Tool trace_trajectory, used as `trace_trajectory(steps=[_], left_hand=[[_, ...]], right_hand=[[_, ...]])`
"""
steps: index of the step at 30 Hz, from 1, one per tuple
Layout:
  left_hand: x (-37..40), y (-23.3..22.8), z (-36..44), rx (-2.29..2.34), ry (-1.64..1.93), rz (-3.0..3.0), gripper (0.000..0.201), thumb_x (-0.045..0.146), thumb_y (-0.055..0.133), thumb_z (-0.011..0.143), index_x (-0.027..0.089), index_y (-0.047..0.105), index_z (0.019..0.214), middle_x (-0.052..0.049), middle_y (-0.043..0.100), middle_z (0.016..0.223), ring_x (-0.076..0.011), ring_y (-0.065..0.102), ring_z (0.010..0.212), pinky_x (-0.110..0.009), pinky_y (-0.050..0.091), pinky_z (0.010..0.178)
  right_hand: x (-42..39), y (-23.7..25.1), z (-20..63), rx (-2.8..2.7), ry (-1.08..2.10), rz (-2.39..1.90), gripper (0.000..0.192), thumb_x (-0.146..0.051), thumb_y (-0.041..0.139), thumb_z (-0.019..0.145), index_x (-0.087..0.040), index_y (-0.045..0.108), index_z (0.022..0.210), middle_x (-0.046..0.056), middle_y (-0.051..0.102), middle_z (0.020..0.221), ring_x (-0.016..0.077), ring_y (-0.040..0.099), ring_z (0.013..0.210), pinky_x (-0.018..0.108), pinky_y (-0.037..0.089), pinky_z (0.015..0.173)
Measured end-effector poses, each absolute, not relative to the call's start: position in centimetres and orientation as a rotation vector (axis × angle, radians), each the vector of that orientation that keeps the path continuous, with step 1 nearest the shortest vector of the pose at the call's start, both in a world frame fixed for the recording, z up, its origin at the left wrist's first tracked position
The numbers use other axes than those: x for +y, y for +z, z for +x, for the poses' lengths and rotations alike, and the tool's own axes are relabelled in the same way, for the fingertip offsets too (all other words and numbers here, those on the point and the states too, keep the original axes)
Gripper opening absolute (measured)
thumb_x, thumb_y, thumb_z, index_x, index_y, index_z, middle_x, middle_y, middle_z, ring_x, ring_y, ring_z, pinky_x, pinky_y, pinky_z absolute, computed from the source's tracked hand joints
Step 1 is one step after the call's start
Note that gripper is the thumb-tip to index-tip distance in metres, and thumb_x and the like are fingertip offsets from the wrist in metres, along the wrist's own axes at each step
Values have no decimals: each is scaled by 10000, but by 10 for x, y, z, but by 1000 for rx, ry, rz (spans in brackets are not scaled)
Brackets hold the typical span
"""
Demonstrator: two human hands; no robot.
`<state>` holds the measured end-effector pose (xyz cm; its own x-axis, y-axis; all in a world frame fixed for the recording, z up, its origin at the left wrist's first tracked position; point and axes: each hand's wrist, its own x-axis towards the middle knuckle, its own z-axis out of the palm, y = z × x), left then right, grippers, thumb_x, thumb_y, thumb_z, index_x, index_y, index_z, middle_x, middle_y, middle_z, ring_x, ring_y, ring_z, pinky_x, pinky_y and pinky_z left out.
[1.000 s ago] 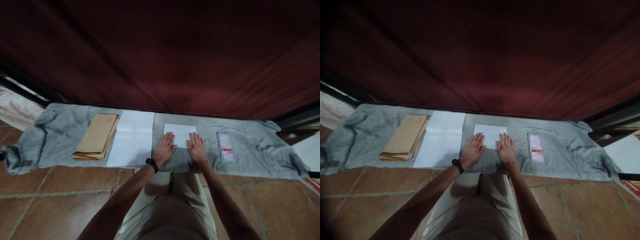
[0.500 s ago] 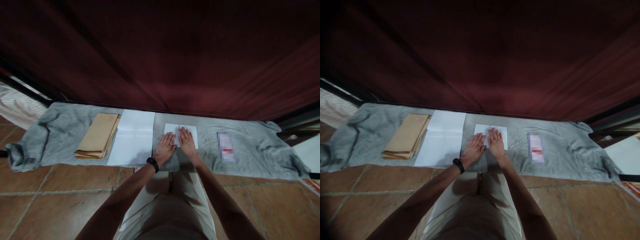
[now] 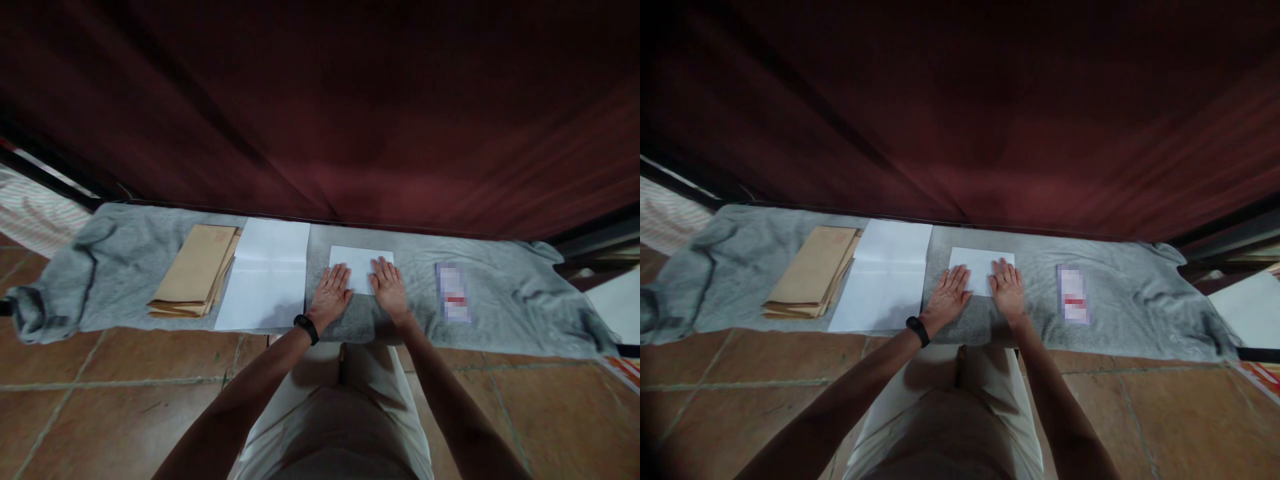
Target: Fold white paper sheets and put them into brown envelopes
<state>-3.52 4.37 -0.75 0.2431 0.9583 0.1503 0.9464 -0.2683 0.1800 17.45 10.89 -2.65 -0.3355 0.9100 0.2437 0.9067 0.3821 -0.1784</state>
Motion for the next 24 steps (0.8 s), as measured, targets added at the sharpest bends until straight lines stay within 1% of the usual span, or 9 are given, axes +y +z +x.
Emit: trace_trajectory(steps=[5,10,14,18,21,24], left_hand=[[43,-6,-35,1873,340,2432,602,389,334,1036,102,344,1565,-124,309,1659,-269,215,1560,-501,179,1282],[44,-6,-36,1872,369,2424,605,399,349,1030,123,348,1568,-120,328,1651,-260,227,1557,-493,201,1278],[44,-5,-36,1878,387,2418,595,389,356,1027,134,361,1564,-121,346,1643,-259,241,1553,-500,212,1277],[45,3,-31,1905,384,2396,580,379,343,1030,104,398,1538,-143,376,1625,-268,258,1547,-498,197,1285],[50,8,-21,1914,433,2393,584,363,329,1033,87,371,1547,-148,362,1633,-257,241,1553,-480,206,1287],[58,8,-10,1847,453,2436,577,341,324,1035,107,347,1562,-129,343,1645,-251,228,1557,-494,219,1284]], right_hand=[[104,-30,197,-2304,-58,-1659,539,-389,336,1066,-190,411,1560,119,394,1620,295,356,1491,500,284,1209],[100,-27,209,-2275,-37,-1692,535,-382,343,1061,-175,431,1546,134,405,1611,296,366,1485,516,300,1201],[95,-20,206,-2219,-16,-1693,538,-363,337,1058,-140,433,1538,166,388,1614,294,341,1496,531,293,1202],[86,-14,191,-2260,44,-1611,525,-334,308,1061,-173,424,1547,132,380,1626,276,301,1520,515,269,1217],[80,-13,178,-2325,112,-1569,519,-340,313,1063,-175,435,1540,123,382,1626,274,299,1521,500,265,1220],[76,-14,171,-2345,126,-1572,510,-356,331,1067,-179,450,1531,120,402,1616,282,320,1511,505,262,1220]])
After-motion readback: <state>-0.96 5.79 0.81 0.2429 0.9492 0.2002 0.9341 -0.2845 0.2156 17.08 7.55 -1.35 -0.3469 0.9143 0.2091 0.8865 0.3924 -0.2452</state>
